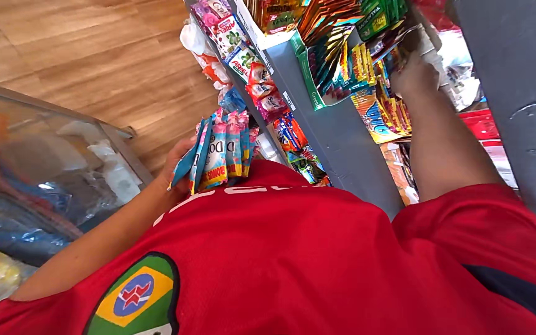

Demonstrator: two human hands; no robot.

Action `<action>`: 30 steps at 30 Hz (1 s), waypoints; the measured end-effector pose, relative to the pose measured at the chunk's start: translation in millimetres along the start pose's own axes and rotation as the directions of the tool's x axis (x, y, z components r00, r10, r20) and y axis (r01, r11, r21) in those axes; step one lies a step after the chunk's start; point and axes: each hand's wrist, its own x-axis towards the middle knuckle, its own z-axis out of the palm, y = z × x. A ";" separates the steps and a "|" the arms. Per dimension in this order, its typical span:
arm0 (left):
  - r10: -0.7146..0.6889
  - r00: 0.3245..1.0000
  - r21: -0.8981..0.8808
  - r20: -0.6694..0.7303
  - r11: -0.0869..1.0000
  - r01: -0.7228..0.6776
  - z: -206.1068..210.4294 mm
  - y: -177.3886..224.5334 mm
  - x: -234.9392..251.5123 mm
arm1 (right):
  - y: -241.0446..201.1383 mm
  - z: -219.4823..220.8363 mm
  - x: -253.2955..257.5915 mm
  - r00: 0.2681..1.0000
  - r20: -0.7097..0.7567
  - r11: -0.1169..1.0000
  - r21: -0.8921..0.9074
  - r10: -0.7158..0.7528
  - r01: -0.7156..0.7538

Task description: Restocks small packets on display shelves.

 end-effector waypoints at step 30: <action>-0.010 1.000 0.019 0.027 1.000 0.009 5.2 1.7 7.7 | 20.5 -23.1 -75.3 0.905 -0.385 0.843 0.535 0.184 0.056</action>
